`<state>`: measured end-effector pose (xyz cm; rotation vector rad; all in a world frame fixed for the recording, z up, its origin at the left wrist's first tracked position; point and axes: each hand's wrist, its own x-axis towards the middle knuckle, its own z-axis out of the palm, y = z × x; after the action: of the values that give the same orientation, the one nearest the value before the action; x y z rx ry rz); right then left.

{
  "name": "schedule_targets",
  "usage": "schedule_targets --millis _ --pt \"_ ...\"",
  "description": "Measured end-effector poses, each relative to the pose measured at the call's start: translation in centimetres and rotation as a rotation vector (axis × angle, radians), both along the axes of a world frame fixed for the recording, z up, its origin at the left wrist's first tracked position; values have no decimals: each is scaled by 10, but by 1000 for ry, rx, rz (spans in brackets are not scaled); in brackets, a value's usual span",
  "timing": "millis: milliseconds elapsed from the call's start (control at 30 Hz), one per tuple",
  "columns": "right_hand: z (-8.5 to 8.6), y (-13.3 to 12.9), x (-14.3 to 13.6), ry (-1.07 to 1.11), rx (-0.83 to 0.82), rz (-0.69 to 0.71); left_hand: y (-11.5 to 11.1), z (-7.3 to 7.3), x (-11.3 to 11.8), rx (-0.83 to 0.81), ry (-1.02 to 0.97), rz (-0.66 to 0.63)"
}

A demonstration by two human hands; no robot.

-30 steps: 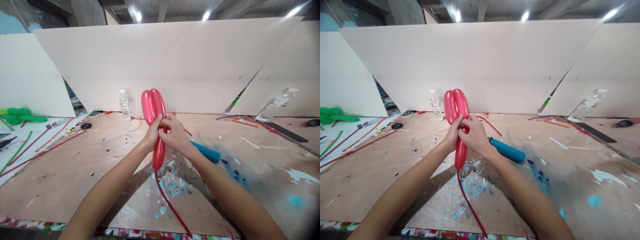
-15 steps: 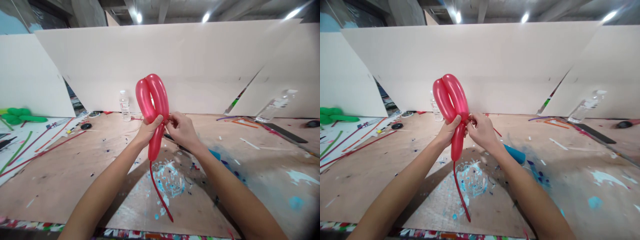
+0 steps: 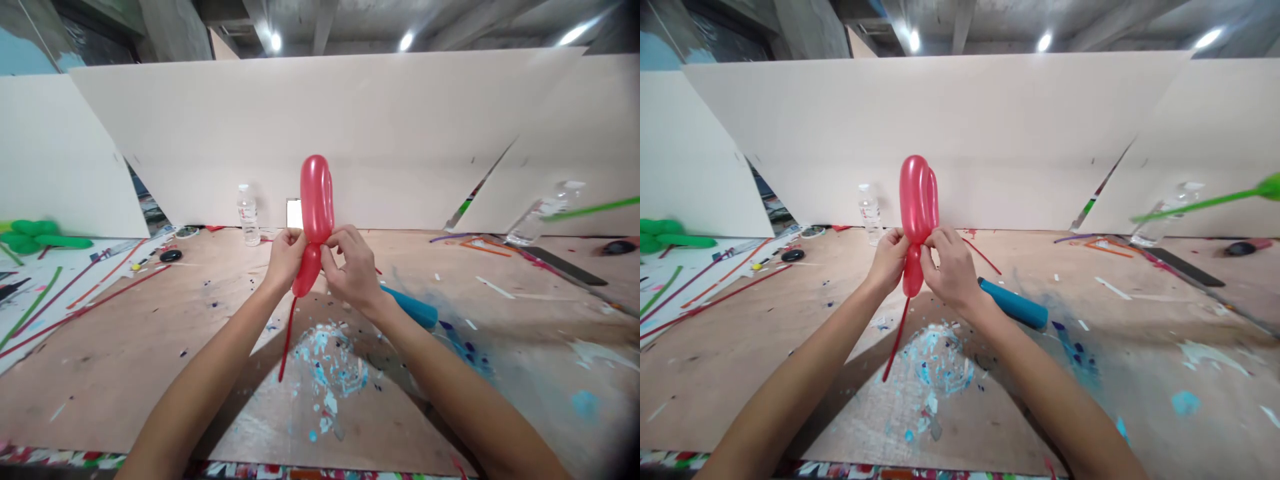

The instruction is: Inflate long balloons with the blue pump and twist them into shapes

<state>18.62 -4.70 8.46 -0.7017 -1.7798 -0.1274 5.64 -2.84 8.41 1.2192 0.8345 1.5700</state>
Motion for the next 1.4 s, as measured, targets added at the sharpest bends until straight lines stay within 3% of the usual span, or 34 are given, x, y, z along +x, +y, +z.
schedule_targets --millis 67,167,233,367,567,667,733,833,967,1167,1300,1400 --pt "-1 2 1 -18 33 -50 -7 3 5 151 112 61" --pt "1 3 5 -14 62 -89 -20 8 12 284 206 -81" --pt "3 2 6 -34 79 -59 -24 8 16 279 166 -125" --pt "6 -3 5 -126 64 -30 -18 0 18 226 96 -23" --pt "9 -9 7 -232 131 -240 -9 -2 14 195 50 -22" --pt "16 -10 15 -284 200 -317 -11 4 5 234 197 -18" --pt "20 -9 21 -340 219 -292 -12 9 -2 267 337 -31" --pt "24 -7 27 -399 182 -254 -15 14 -10 289 484 -62" --pt "24 -3 30 -425 136 -322 -17 16 -13 294 553 -68" --pt "23 -3 27 -312 142 -257 -17 17 -12 275 482 -191" --pt "17 -4 20 -206 144 -241 -17 19 -10 283 437 -189" --pt "14 -1 17 6 136 -185 -13 18 -11 262 366 -180"
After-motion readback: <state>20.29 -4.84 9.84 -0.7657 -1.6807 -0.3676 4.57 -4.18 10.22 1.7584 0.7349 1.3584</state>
